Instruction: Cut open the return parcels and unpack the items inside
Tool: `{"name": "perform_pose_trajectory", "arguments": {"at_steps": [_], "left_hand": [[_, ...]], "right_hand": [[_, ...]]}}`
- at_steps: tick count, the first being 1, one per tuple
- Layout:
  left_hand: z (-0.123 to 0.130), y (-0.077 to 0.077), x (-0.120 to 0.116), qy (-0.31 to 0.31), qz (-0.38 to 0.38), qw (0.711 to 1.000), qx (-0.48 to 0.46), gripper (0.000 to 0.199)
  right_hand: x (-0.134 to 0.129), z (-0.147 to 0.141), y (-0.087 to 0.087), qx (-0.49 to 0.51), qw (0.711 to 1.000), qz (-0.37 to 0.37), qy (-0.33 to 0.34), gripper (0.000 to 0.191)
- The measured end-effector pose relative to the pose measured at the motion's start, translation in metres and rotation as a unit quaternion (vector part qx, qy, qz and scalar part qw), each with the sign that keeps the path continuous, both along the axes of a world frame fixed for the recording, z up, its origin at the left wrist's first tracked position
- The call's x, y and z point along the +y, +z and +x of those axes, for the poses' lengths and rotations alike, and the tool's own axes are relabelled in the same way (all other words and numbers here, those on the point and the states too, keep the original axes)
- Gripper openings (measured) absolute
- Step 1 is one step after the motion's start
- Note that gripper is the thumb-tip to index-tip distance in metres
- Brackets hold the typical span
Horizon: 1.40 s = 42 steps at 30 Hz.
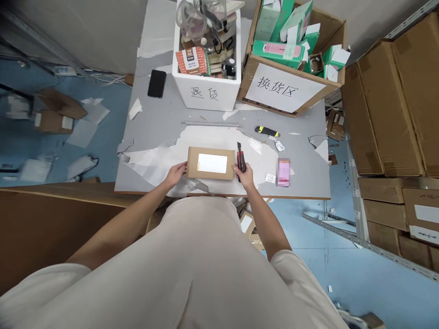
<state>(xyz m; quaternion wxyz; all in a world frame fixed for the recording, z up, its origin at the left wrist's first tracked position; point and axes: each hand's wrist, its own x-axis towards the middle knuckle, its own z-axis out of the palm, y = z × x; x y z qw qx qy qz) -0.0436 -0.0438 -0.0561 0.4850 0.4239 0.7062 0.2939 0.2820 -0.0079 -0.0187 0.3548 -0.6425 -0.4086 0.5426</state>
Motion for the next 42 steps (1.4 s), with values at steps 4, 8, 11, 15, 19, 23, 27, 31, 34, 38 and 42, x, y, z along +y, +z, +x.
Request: {"name": "perform_pose_trajectory", "arguments": {"at_steps": [4,8,11,15,19,23,27,31,34,38,42], "left_hand": [[-0.004,-0.007,-0.034,-0.052,0.001,0.998,-0.029,0.061],[0.01,-0.013,-0.045,-0.03,0.011,0.998,-0.056,0.064],[0.019,-0.01,-0.043,0.018,0.031,0.998,-0.058,0.058],[0.016,0.009,-0.036,0.033,0.058,0.998,0.005,0.052],[0.013,0.03,-0.02,0.02,0.095,0.992,0.078,0.056],[0.022,0.038,-0.005,0.027,0.083,0.991,0.1,0.059],[0.034,0.041,-0.002,0.037,0.157,0.974,0.16,0.055],[0.044,0.043,-0.006,-0.157,0.28,0.927,0.196,0.037],[0.046,0.038,-0.007,-0.259,0.282,0.907,0.173,0.035],[0.041,0.028,-0.007,-0.288,0.275,0.903,0.16,0.04],[0.037,0.024,-0.006,-0.3,0.283,0.898,0.151,0.041]], "right_hand": [[-0.039,0.013,-0.009,0.043,0.999,-0.027,0.003,0.057],[-0.057,0.003,-0.019,0.019,0.999,-0.042,0.003,0.059],[-0.053,-0.01,-0.019,-0.016,0.999,-0.044,-0.024,0.049],[-0.036,-0.014,0.0,-0.016,0.999,-0.011,-0.031,0.044],[-0.008,-0.012,0.022,-0.062,0.997,0.041,-0.029,0.04],[0.019,-0.015,0.026,-0.143,0.988,0.058,-0.016,0.037],[0.029,-0.014,0.023,-0.169,0.984,0.055,0.011,0.038],[0.031,-0.01,0.042,-0.25,0.959,0.123,0.05,0.039],[0.039,-0.017,0.068,-0.278,0.904,0.208,0.251,0.045],[0.059,-0.043,0.09,-0.286,0.75,0.233,0.548,0.056],[0.075,-0.068,0.089,-0.348,0.666,0.219,0.622,0.054]]}}
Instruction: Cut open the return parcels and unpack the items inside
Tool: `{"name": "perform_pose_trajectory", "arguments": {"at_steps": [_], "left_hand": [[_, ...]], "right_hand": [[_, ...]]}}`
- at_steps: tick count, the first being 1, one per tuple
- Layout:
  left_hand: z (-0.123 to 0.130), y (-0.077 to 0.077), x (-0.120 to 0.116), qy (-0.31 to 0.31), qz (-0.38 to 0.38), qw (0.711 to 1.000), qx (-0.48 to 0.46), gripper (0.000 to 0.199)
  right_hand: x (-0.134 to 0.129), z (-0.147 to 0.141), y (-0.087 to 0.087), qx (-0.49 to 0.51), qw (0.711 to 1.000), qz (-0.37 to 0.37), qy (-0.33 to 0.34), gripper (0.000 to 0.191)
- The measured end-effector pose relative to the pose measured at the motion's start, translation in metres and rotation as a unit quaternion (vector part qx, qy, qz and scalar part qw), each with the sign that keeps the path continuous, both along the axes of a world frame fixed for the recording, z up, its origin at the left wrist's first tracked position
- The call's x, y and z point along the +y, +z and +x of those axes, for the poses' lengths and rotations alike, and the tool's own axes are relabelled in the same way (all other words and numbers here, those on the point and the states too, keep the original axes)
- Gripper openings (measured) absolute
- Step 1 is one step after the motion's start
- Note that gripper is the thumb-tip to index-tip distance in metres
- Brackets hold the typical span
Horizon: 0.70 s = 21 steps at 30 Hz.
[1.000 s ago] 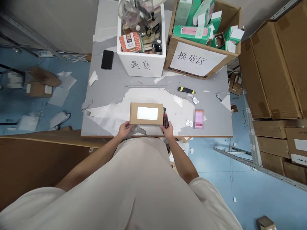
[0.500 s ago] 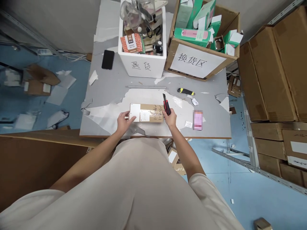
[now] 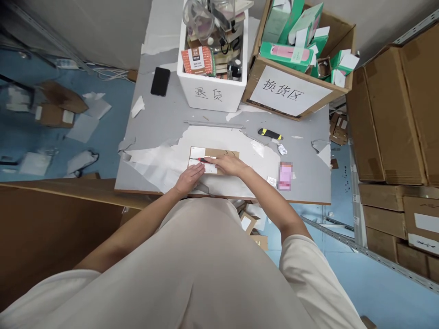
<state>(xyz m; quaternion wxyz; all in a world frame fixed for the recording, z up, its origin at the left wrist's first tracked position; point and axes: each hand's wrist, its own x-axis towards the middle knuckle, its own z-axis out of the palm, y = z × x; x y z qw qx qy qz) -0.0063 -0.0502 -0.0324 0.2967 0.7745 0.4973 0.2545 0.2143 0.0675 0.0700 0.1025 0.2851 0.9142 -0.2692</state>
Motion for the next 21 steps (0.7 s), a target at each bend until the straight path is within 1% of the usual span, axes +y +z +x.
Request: {"name": "perform_pose_trajectory", "arguments": {"at_steps": [3,7,9,12,14,16,21], "left_hand": [[0.001,0.0,0.0,0.007,-0.005,1.0,-0.01,0.04],[0.002,-0.001,0.001,0.015,-0.015,1.0,-0.011,0.039],[0.001,-0.001,0.002,0.016,-0.016,1.0,-0.007,0.039],[0.001,-0.002,0.002,0.015,-0.018,1.0,-0.007,0.04],[0.001,-0.002,0.001,0.015,-0.022,1.0,-0.009,0.04],[0.001,-0.003,0.001,0.018,-0.025,0.999,-0.013,0.04],[0.002,-0.003,0.001,0.022,-0.027,0.999,-0.01,0.041]], "right_hand": [[0.005,-0.009,-0.003,-0.025,0.999,0.013,0.025,0.053],[0.004,-0.017,0.002,-0.057,0.997,0.033,0.039,0.055],[0.002,-0.022,0.006,-0.084,0.995,0.042,0.045,0.059],[0.0,-0.027,0.012,-0.119,0.99,0.05,0.05,0.071],[-0.001,-0.028,0.015,-0.134,0.989,0.049,0.05,0.075],[-0.001,-0.026,0.016,-0.141,0.988,0.046,0.052,0.074],[-0.001,-0.019,0.013,-0.14,0.988,0.055,0.048,0.07]]}}
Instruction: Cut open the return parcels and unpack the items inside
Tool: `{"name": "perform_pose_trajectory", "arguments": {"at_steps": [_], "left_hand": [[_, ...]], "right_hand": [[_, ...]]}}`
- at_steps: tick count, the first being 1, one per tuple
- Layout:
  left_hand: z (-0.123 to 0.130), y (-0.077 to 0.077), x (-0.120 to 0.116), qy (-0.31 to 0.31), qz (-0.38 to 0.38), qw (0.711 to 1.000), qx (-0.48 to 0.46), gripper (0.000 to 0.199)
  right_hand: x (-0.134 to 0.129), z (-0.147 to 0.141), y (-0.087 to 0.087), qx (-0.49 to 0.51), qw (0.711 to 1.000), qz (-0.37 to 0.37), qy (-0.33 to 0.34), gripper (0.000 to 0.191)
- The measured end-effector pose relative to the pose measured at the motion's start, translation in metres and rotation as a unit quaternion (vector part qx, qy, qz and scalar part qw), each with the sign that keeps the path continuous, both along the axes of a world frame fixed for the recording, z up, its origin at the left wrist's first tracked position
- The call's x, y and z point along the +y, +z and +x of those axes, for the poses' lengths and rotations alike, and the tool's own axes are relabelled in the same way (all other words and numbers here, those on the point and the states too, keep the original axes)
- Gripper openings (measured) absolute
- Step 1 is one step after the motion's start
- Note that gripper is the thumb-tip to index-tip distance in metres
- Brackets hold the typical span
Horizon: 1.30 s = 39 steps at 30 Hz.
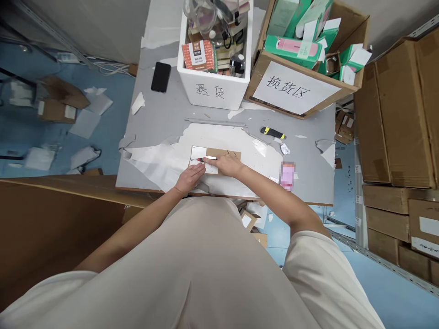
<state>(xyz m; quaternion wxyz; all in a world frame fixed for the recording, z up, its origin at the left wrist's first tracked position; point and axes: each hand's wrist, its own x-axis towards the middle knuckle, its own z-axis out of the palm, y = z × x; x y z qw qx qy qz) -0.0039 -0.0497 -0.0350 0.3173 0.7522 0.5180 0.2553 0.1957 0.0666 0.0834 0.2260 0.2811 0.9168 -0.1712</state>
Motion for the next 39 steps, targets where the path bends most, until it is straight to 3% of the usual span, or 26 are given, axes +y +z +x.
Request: {"name": "perform_pose_trajectory", "arguments": {"at_steps": [4,7,11,14,16,18,20,23,25,27,29,32,39], "left_hand": [[0.001,0.002,0.0,0.002,-0.009,1.0,0.002,0.041],[0.001,0.003,0.0,0.008,-0.007,1.0,0.008,0.042],[0.002,0.002,-0.001,0.02,0.007,0.999,0.024,0.04],[0.003,0.004,-0.001,0.026,0.03,0.998,0.049,0.039],[0.003,0.008,-0.003,0.019,0.045,0.996,0.071,0.039],[0.004,0.014,-0.003,0.013,0.053,0.994,0.098,0.039],[0.004,0.023,0.0,0.005,0.053,0.991,0.127,0.038],[0.003,0.039,0.016,0.001,0.051,0.984,0.171,0.067],[0.0,0.047,0.034,0.001,0.04,0.979,0.199,0.103],[-0.004,0.051,0.053,-0.019,0.012,0.975,0.222,0.127],[-0.007,0.051,0.069,-0.054,-0.017,0.971,0.23,0.138],[-0.01,0.046,0.081,-0.081,-0.022,0.972,0.221,0.141],[-0.01,0.04,0.078,-0.054,0.006,0.979,0.197,0.125]], "right_hand": [[0.005,0.024,0.003,-0.023,1.0,0.02,-0.001,0.067],[0.01,0.069,0.01,-0.049,0.999,0.013,-0.015,0.069],[0.007,0.135,0.02,-0.053,0.995,0.019,-0.085,0.073],[-0.002,0.163,0.027,-0.065,0.993,0.038,-0.087,0.077],[-0.012,0.176,0.029,-0.038,0.993,0.034,-0.104,0.07],[-0.026,0.189,0.023,0.05,0.981,0.014,-0.185,0.058],[-0.045,0.197,0.009,0.175,0.927,-0.031,-0.329,0.053],[-0.075,0.194,-0.026,0.323,0.764,-0.151,-0.537,0.064],[-0.093,0.181,-0.049,0.378,0.671,-0.221,-0.599,0.073],[-0.104,0.166,-0.065,0.411,0.611,-0.271,-0.62,0.078],[-0.111,0.154,-0.072,0.432,0.578,-0.306,-0.621,0.08],[-0.114,0.146,-0.074,0.445,0.555,-0.333,-0.619,0.078],[-0.115,0.157,-0.079,0.452,0.569,-0.356,-0.588,0.074]]}}
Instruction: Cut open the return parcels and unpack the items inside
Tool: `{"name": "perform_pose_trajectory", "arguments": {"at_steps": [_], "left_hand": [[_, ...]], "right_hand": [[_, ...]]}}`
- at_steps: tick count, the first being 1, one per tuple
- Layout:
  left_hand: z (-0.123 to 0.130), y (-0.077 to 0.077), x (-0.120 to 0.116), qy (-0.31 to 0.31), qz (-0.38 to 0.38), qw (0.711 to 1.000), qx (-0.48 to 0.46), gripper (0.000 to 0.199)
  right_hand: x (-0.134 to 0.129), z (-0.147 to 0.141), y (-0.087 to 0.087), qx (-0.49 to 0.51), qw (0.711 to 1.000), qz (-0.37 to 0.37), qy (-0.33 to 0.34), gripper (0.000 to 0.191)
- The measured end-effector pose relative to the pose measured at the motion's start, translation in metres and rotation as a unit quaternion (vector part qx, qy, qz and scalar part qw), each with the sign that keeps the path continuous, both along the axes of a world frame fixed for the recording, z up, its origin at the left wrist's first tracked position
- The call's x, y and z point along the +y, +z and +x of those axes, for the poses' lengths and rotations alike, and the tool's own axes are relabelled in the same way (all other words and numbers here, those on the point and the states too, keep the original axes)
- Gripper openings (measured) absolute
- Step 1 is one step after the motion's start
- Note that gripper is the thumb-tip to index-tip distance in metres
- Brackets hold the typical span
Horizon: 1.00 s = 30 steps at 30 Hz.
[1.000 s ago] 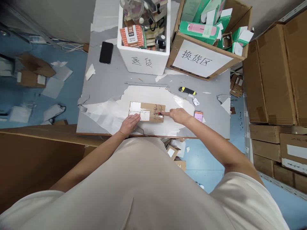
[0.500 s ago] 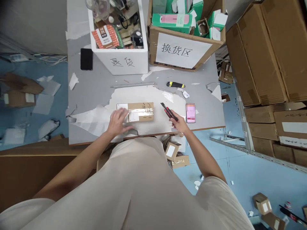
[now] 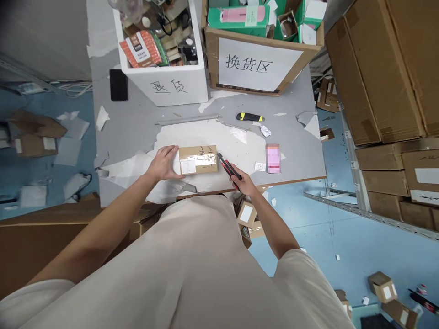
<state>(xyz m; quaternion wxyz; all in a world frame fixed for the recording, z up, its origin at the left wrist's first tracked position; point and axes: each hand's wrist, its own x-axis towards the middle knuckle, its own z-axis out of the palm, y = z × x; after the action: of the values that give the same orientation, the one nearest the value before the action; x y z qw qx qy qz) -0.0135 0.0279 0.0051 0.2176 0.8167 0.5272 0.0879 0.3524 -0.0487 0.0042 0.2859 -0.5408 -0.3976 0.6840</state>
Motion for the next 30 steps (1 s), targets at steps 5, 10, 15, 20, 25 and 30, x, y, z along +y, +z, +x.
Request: {"name": "perform_pose_trajectory", "arguments": {"at_steps": [5,10,15,20,25,30], "left_hand": [[0.003,0.001,-0.002,0.013,0.008,1.0,0.009,0.122],[0.004,0.002,-0.004,0.018,0.004,1.0,0.004,0.122],[0.003,0.001,-0.004,0.015,-0.003,1.0,-0.003,0.123],[0.002,0.0,-0.002,0.004,-0.009,1.0,-0.001,0.125],[0.001,0.004,-0.002,-0.005,-0.033,0.999,-0.015,0.133],[-0.012,0.004,0.002,0.095,-0.048,0.989,-0.102,0.101]], "right_hand": [[-0.005,0.014,-0.002,-0.005,0.999,-0.009,0.05,0.07],[-0.018,0.028,0.001,-0.005,0.995,-0.022,0.093,0.067],[-0.027,0.033,0.008,-0.006,0.994,-0.036,0.107,0.066],[-0.03,0.034,0.012,-0.009,0.994,-0.046,0.099,0.067],[-0.028,0.016,0.006,-0.026,0.995,-0.009,-0.099,0.077],[-0.019,-0.043,-0.001,0.014,0.969,-0.058,-0.24,0.049]]}}
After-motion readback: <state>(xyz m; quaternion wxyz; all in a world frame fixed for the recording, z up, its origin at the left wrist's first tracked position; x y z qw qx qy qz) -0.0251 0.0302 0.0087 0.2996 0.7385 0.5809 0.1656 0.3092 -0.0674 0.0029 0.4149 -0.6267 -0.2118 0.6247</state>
